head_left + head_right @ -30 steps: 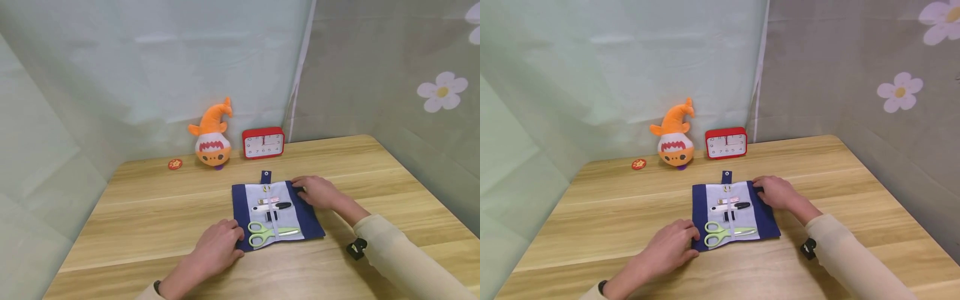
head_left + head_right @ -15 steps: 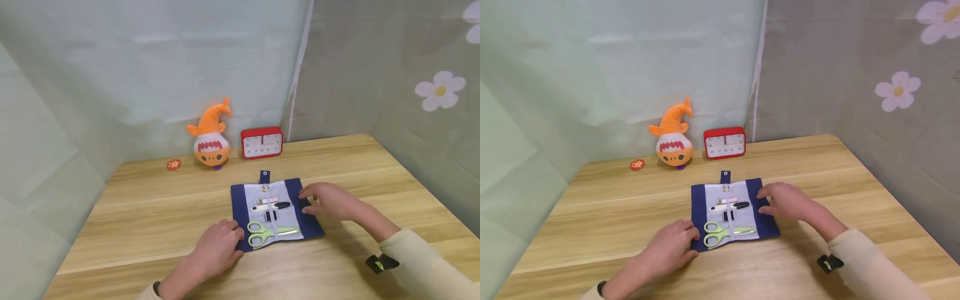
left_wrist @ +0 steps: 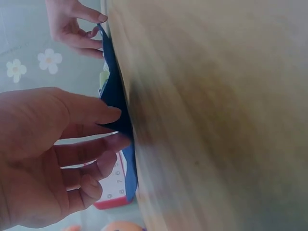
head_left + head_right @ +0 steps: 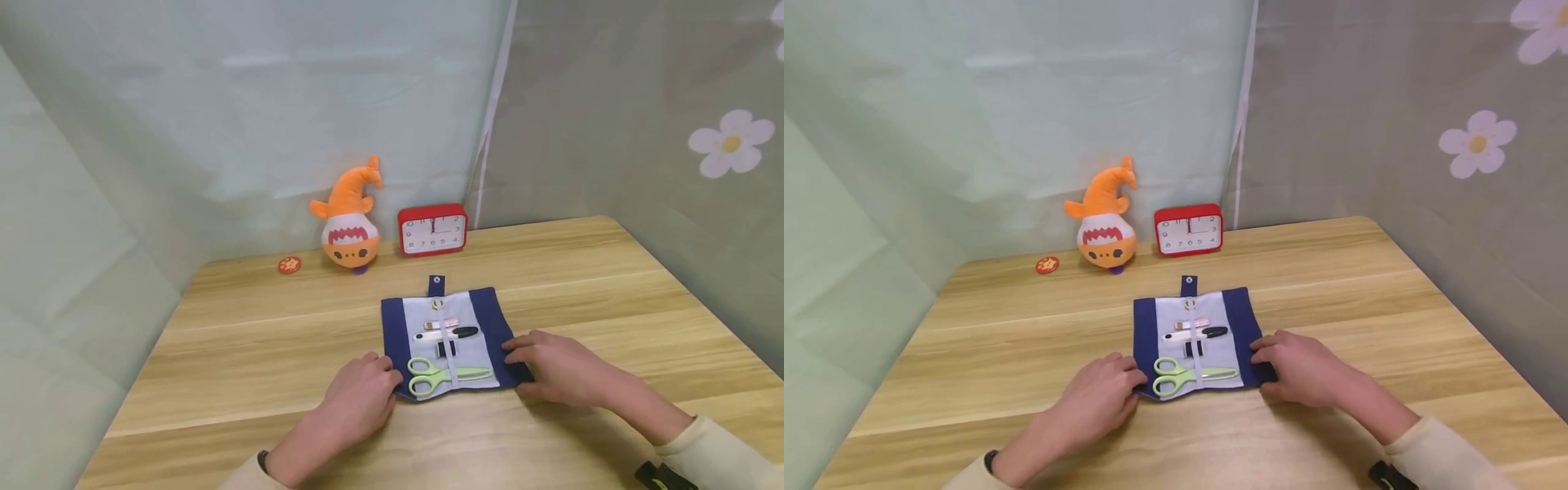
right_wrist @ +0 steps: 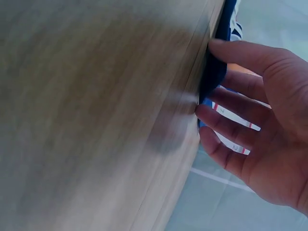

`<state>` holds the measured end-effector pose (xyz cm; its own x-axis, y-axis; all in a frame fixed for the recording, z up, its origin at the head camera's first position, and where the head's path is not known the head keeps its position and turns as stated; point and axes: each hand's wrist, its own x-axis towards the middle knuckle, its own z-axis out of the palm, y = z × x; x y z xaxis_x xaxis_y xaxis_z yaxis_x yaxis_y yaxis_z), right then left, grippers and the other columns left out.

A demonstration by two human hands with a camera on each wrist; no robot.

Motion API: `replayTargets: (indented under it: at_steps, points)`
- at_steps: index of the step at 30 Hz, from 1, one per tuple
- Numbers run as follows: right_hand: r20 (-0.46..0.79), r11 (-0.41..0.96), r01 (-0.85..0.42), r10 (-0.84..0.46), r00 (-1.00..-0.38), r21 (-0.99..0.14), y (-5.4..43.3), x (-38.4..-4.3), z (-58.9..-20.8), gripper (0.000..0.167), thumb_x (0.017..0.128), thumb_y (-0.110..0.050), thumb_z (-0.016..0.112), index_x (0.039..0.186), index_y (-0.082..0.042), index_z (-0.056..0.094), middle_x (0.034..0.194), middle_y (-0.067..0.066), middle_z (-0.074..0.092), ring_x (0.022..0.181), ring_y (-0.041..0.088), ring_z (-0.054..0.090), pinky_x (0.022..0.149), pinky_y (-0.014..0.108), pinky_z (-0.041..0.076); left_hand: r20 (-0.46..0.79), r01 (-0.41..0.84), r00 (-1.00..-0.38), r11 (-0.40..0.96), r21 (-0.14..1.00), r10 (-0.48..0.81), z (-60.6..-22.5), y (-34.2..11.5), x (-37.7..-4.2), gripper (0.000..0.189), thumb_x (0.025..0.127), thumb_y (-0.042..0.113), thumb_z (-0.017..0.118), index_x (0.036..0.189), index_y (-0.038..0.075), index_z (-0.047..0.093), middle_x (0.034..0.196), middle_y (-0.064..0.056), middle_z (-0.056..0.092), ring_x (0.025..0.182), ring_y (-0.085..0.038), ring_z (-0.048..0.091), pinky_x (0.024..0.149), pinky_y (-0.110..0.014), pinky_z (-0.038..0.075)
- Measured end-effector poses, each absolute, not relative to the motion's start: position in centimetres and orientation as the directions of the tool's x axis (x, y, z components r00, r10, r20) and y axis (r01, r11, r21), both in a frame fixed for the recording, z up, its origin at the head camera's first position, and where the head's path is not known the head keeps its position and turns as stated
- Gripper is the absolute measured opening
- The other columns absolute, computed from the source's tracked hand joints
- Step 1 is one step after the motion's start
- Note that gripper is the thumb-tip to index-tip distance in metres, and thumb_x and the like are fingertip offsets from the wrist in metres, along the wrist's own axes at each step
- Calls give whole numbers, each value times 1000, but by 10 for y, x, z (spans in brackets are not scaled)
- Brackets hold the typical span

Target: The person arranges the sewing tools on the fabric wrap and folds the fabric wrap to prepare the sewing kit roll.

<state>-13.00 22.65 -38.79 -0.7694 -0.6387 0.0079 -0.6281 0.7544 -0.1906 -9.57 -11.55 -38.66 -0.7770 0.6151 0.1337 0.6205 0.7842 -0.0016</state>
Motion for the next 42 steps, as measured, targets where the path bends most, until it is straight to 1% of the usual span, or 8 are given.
replayTargets:
  at_steps: [7,12,15,18,21,26,34,42]
  points:
    - [61,723,-662,-665,-744,-197,232,-133,-386,26,88,-5,80,112,-13,81,129,8,75,114,34,72,90,51,59,158,643,-761,764,55,629,-387,-121,-98,5,88,12,82,91,16,83,88,-1,69,80,-18,62,71,-33,54]
    - [70,702,-650,-662,-746,-291,236,-142,-384,21,96,-7,73,115,-11,79,121,9,78,109,32,75,88,48,60,110,652,-758,745,143,643,-386,-125,-104,7,92,12,79,98,14,83,102,-3,72,90,-19,70,81,-35,59]
    - [30,711,-603,-637,-770,-362,236,-146,-383,22,102,-13,67,121,-7,76,118,9,78,98,18,74,83,39,60,69,650,-756,733,201,651,-384,-130,-108,9,96,12,75,102,13,81,107,-3,72,95,-19,72,85,-37,60]
    - [18,703,-562,-618,-786,-436,238,-150,-382,19,105,-14,62,119,-7,74,104,0,77,84,3,62,73,29,55,42,626,-766,730,274,641,-383,-135,-114,5,100,12,70,100,13,75,98,2,69,87,-15,68,80,-36,59]
    - [39,676,-541,-607,-794,-500,240,-154,-382,11,108,-13,58,109,-11,69,85,-10,64,74,-2,51,66,25,48,7,577,-788,733,360,616,-383,-138,-121,11,104,13,64,93,15,63,82,6,58,77,-10,58,71,-32,51]
    - [12,679,-476,-567,-824,-559,238,-161,-383,14,111,-17,54,99,-15,61,74,-11,49,64,1,44,61,25,40,-38,491,-813,719,492,581,-381,-143,-134,17,108,13,56,92,15,56,75,7,48,70,-11,49,67,-30,42]
    - [-76,716,-349,-487,-870,-604,227,-177,-382,17,111,-18,53,100,-11,63,79,-1,67,71,11,63,65,30,46,-147,274,-853,668,692,502,-380,-146,-153,15,111,14,52,101,9,62,64,-3,59,55,-14,54,58,-27,42]
    - [-111,737,-291,-444,-889,-610,218,-192,-382,18,110,-17,53,102,-5,64,70,0,67,57,13,66,62,31,50,-192,90,-927,688,720,322,-389,-133,-168,20,104,13,53,88,8,64,64,-4,66,52,-14,62,57,-26,46]
